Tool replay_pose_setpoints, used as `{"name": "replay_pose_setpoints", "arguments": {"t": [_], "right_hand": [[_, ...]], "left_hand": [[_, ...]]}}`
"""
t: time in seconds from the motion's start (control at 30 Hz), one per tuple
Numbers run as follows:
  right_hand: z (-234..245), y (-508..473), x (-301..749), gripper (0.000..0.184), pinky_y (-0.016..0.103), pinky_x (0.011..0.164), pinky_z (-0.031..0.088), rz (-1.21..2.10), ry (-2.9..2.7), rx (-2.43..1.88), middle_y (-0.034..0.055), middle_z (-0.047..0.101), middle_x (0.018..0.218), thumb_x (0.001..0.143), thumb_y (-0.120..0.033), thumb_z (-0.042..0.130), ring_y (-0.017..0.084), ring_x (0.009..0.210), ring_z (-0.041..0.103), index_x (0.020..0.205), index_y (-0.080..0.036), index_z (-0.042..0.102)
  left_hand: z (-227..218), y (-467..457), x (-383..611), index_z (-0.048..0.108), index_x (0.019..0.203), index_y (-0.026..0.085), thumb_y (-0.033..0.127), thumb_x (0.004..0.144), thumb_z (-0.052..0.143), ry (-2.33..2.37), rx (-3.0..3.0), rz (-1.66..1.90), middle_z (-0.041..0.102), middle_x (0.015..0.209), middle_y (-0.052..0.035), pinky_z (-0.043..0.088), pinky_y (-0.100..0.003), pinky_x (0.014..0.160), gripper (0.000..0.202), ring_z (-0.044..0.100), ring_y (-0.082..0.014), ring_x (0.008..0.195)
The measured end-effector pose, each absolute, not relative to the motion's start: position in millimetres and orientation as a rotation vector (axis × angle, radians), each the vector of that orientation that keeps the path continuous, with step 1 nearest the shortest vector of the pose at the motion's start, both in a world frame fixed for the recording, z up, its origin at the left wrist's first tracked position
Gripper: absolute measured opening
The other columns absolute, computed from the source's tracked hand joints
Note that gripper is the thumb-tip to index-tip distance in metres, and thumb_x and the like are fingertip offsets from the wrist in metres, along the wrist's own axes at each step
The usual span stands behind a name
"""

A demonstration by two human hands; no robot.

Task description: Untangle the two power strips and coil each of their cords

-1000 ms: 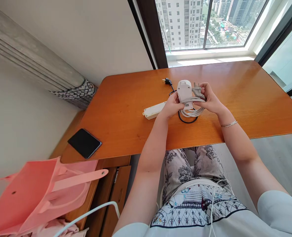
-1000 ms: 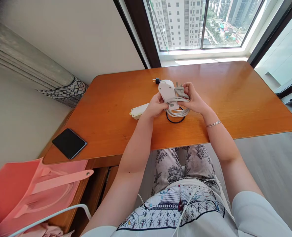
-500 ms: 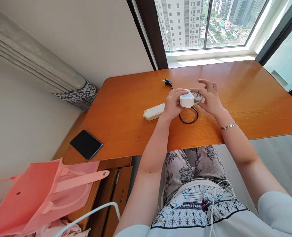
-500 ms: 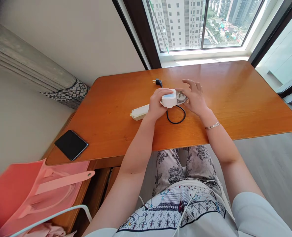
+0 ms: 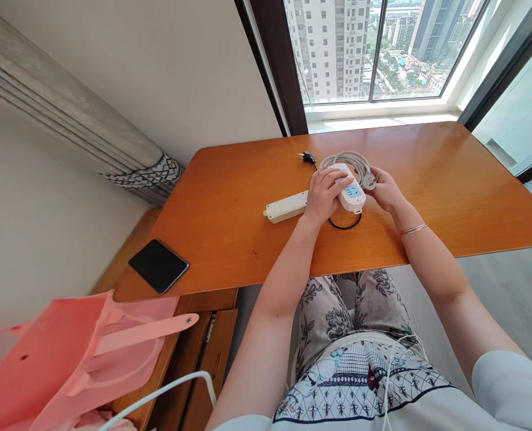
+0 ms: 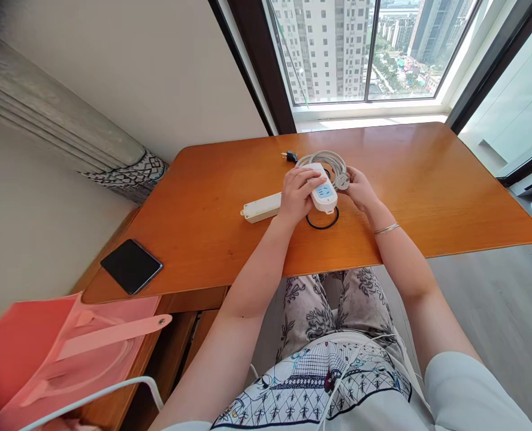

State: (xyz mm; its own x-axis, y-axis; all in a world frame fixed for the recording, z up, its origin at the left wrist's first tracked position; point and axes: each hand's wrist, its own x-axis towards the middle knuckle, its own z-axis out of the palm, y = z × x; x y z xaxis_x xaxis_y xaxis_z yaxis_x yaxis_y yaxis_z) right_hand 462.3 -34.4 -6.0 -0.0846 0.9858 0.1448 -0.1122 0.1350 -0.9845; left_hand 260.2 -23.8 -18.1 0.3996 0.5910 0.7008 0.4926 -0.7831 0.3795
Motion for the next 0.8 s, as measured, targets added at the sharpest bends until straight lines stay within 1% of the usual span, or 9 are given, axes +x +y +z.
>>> {"name": "replay_pose_setpoints", "arguments": {"t": [0.07, 0.1, 0.23, 0.3, 0.4, 0.53, 0.63, 0.73, 0.8], "right_hand": [[-2.2, -33.4, 463.1, 0.044, 0.036, 0.083, 0.062, 1.354, -1.143, -0.923, 0.0014, 0.077, 0.096, 0.060, -0.024, 0.078, 0.020, 0.090, 0.071, 0.103, -0.023, 0.067], [-0.3, -32.8, 463.9, 0.042, 0.036, 0.081, 0.063, 1.396, -1.099, -0.901, 0.0016, 0.077, 0.094, 0.062, -0.025, 0.075, 0.020, 0.089, 0.071, 0.103, -0.023, 0.067], [6.3, -35.0, 462.4, 0.034, 0.041, 0.076, 0.065, 1.552, -1.005, -0.848, 0.0037, 0.077, 0.095, 0.075, -0.044, 0.064, 0.025, 0.093, 0.073, 0.103, -0.024, 0.064], [7.9, -39.2, 457.7, 0.037, 0.039, 0.076, 0.064, 1.568, -0.989, -0.844, 0.0016, 0.076, 0.096, 0.077, -0.050, 0.068, 0.024, 0.093, 0.073, 0.105, -0.026, 0.062], [7.4, -45.9, 449.9, 0.048, 0.033, 0.075, 0.063, 1.485, -1.002, -0.871, -0.0028, 0.075, 0.098, 0.069, -0.044, 0.083, 0.019, 0.088, 0.072, 0.109, -0.030, 0.059], [3.6, -48.9, 445.4, 0.061, 0.033, 0.078, 0.064, 1.437, -1.006, -0.907, -0.0026, 0.075, 0.095, 0.057, -0.037, 0.094, 0.019, 0.086, 0.072, 0.106, -0.028, 0.059], [1.0, -47.2, 446.0, 0.061, 0.033, 0.083, 0.064, 1.447, -0.980, -0.882, -0.0015, 0.076, 0.096, 0.055, -0.036, 0.097, 0.019, 0.088, 0.073, 0.104, -0.026, 0.061], [-1.4, -43.1, 450.7, 0.057, 0.034, 0.087, 0.065, 1.480, -0.977, -0.860, 0.0010, 0.078, 0.100, 0.057, -0.033, 0.097, 0.020, 0.092, 0.075, 0.103, -0.024, 0.064], [-3.4, -39.2, 458.2, 0.052, 0.036, 0.086, 0.065, 1.502, -0.987, -0.887, 0.0027, 0.078, 0.099, 0.059, -0.029, 0.096, 0.021, 0.091, 0.076, 0.102, -0.023, 0.065]], "left_hand": [[-18.2, -24.7, 262.0, 0.075, 0.119, 0.027, 0.031, 0.102, 0.045, 1.016, 2.519, 1.333, 0.073, 0.126, -0.0108, 0.030, -0.052, 0.120, 0.034, 0.058, -0.0278, 0.130], [-18.2, -25.5, 262.8, 0.074, 0.119, 0.028, 0.032, 0.102, 0.046, 1.034, 2.513, 1.327, 0.073, 0.127, -0.0107, 0.030, -0.052, 0.120, 0.034, 0.057, -0.0279, 0.130], [-21.3, -27.1, 265.8, 0.075, 0.118, 0.029, 0.032, 0.103, 0.043, 1.080, 2.531, 1.307, 0.074, 0.127, -0.0097, 0.033, -0.050, 0.117, 0.035, 0.057, -0.0272, 0.132], [-24.7, -26.1, 267.2, 0.076, 0.116, 0.029, 0.031, 0.104, 0.040, 1.085, 2.539, 1.304, 0.074, 0.127, -0.0097, 0.035, -0.049, 0.115, 0.038, 0.057, -0.0270, 0.132], [-30.2, -23.3, 269.6, 0.075, 0.116, 0.029, 0.034, 0.105, 0.038, 1.088, 2.532, 1.306, 0.073, 0.128, -0.0101, 0.036, -0.048, 0.112, 0.039, 0.057, -0.0272, 0.131], [-35.4, -20.1, 271.9, 0.073, 0.120, 0.028, 0.034, 0.105, 0.040, 1.100, 2.521, 1.295, 0.072, 0.129, -0.0109, 0.037, -0.047, 0.110, 0.037, 0.056, -0.0277, 0.132], [-37.1, -19.2, 271.7, 0.072, 0.124, 0.028, 0.031, 0.105, 0.040, 1.115, 2.539, 1.263, 0.072, 0.131, -0.0110, 0.038, -0.046, 0.111, 0.038, 0.056, -0.0272, 0.132], [-36.0, -20.1, 272.6, 0.069, 0.132, 0.027, 0.026, 0.104, 0.041, 1.115, 2.575, 1.197, 0.070, 0.136, -0.0115, 0.037, -0.047, 0.113, 0.040, 0.057, -0.0275, 0.134], [-33.9, -21.9, 275.1, 0.064, 0.140, 0.025, 0.020, 0.102, 0.040, 1.092, 2.614, 1.136, 0.068, 0.140, -0.0124, 0.036, -0.048, 0.116, 0.045, 0.056, -0.0275, 0.137]]}}
